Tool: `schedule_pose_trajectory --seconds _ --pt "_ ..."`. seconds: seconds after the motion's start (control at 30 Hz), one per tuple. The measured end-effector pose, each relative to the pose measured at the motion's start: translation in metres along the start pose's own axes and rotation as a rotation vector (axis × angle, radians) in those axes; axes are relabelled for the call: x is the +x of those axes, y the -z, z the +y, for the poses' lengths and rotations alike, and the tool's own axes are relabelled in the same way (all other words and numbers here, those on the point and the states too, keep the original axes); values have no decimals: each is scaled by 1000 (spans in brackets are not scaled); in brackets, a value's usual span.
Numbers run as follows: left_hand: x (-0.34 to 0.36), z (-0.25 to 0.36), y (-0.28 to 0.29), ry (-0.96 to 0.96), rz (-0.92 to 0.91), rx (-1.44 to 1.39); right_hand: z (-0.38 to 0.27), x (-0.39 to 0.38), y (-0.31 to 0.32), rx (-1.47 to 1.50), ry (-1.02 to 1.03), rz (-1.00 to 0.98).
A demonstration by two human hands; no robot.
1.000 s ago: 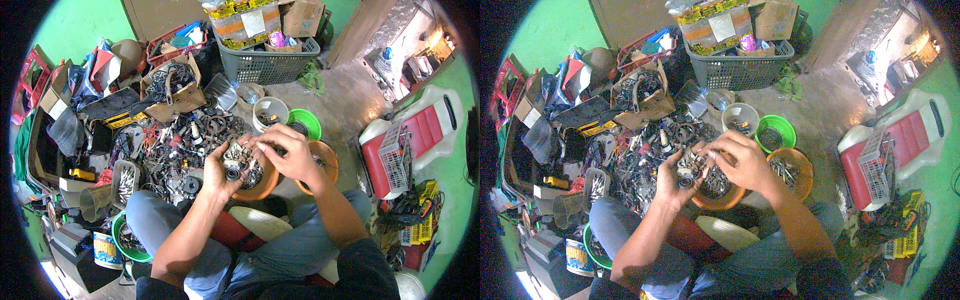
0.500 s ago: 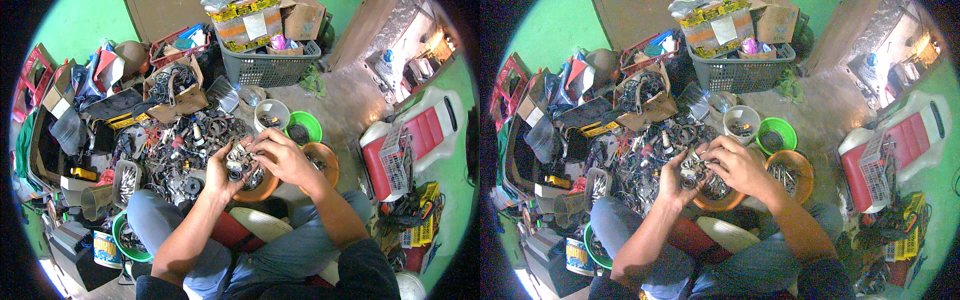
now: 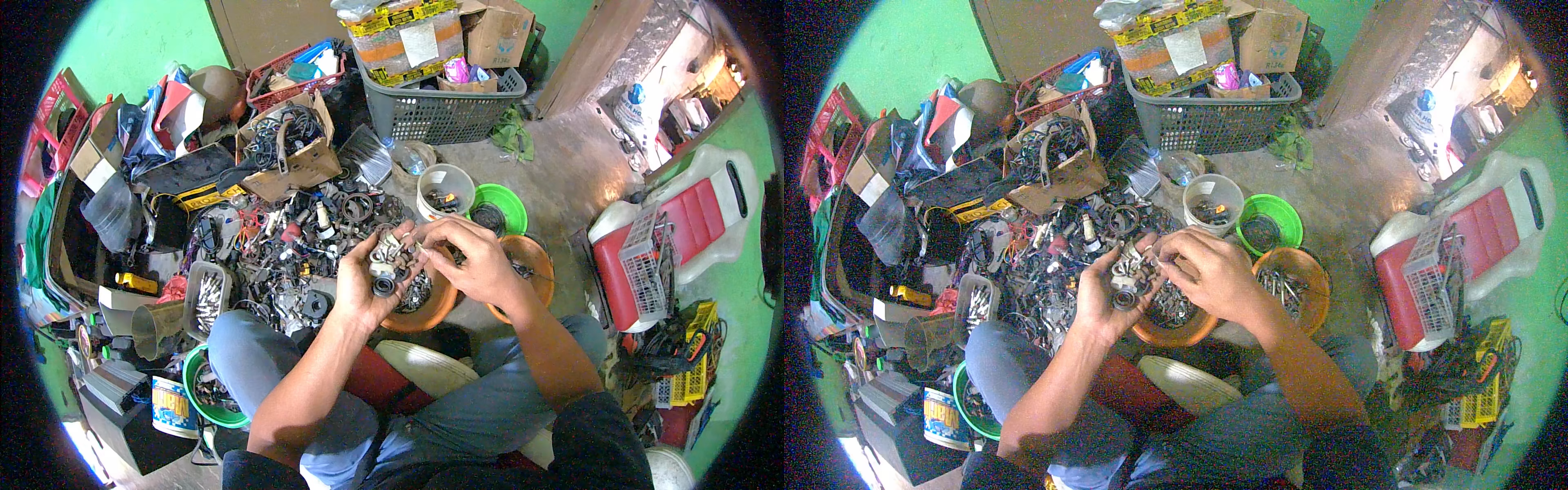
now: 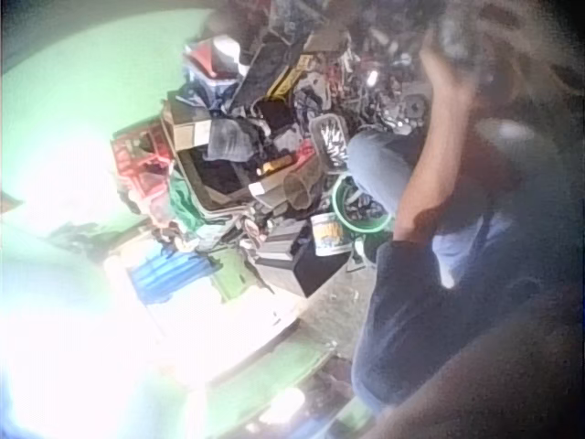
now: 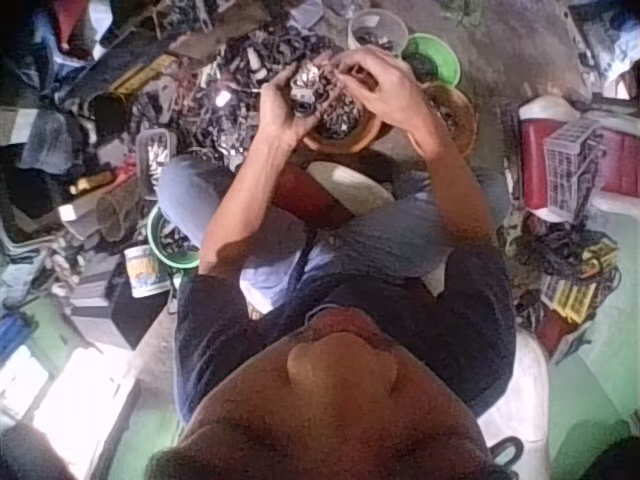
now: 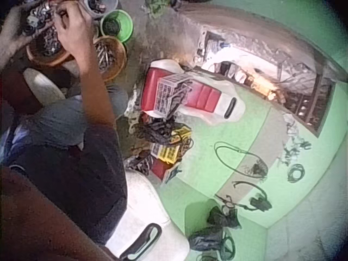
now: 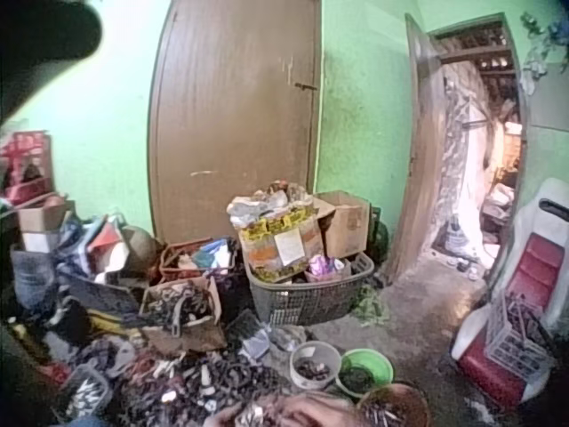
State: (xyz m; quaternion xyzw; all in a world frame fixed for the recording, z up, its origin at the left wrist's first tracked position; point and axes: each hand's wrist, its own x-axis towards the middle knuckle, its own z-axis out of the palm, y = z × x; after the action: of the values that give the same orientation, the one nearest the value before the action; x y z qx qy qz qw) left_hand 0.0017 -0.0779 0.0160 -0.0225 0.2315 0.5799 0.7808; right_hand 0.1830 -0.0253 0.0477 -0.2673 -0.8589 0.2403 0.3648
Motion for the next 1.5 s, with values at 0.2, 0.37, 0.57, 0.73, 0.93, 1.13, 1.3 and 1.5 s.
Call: schedule_pose_trajectory --seconds 0.2,0.37,0.57,0.73,0.93,1.13,1.3,1.5 --pt "-1 0 -2 10 -15 -2 -8 2 3 72 -49 57" --pt "-3 0 -5 2 -9 -5 -13 3 5 113 -79 62" --pt "-5 0 -10 -5 -4 -16 -12 5 9 21 12 41" --pt "0 1 -3 4 -51 -61 -8 2 17 -47 -57 -29" --pt "2 0 -2 -1 -64 -110 0 1 22 -140 -70 -108" --pt "3 1 1 10 -85 -67 0 0 18 -139 -78 -185" --pt "3 0 6 22 -63 19 -4 -2 3 -245 -92 -64" --pt "3 -2 4 27 -67 54 -9 -4 -5 -272 -150 -9"
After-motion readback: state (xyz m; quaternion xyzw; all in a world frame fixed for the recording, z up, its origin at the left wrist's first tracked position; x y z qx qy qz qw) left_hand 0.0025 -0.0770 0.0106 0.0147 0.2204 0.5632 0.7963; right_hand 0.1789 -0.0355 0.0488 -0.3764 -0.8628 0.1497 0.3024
